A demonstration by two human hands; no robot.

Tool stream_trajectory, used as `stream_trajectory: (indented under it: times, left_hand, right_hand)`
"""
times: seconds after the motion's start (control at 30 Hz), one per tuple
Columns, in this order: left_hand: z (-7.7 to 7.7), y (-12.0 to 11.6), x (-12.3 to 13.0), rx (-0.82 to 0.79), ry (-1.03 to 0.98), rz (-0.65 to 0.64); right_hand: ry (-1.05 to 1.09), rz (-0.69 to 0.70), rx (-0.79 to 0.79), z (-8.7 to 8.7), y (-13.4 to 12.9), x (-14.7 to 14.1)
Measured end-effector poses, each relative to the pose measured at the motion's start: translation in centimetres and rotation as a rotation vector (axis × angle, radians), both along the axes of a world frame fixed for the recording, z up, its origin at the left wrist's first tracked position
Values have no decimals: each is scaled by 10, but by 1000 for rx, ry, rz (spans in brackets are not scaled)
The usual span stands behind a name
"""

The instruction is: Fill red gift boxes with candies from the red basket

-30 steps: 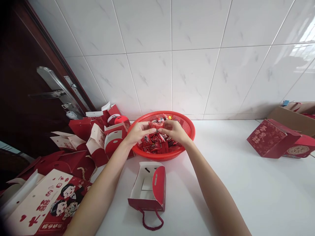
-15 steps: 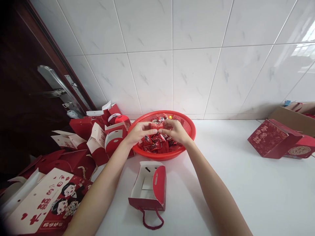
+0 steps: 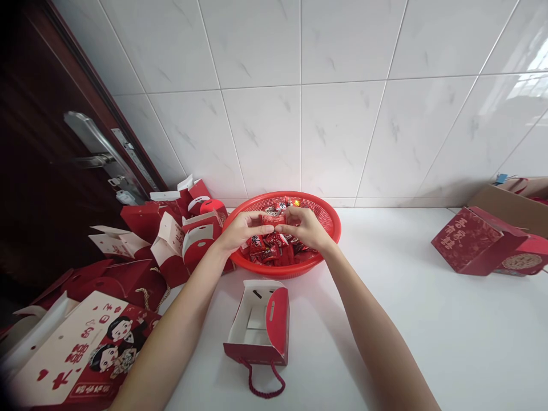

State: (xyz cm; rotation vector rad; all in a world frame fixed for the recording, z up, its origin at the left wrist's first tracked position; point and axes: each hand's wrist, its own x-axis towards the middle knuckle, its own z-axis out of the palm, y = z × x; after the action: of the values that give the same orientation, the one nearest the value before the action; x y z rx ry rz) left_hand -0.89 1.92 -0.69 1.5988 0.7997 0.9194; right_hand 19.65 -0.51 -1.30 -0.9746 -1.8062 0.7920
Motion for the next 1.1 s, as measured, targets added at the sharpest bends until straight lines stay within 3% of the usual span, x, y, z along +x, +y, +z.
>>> stream_trajectory:
  times: [0.27,0.4,0.47,0.57,0.9,1.1]
  left_hand:
    - [0,0,2,47,-56,96]
    - [-2,1,3,-39,-177,298]
    - [-2,2,4,-97,-236,383]
    - [-1,2,5,-110,-298,427]
    - [-5,3,3,-79,-275,395]
    - [-7,6,2,-77,-232,413]
  right_hand:
    - [142,6,-32,3,-3,-4]
    - [179,-283,12,-5,3,0]
    - [77,-410,-56,-8,5,3]
    - [-119,-478,-160,-9,5,4]
    - [-528,-541,-286,-9,4,-2]
    - [-632,-437,-313,-8,5,-4]
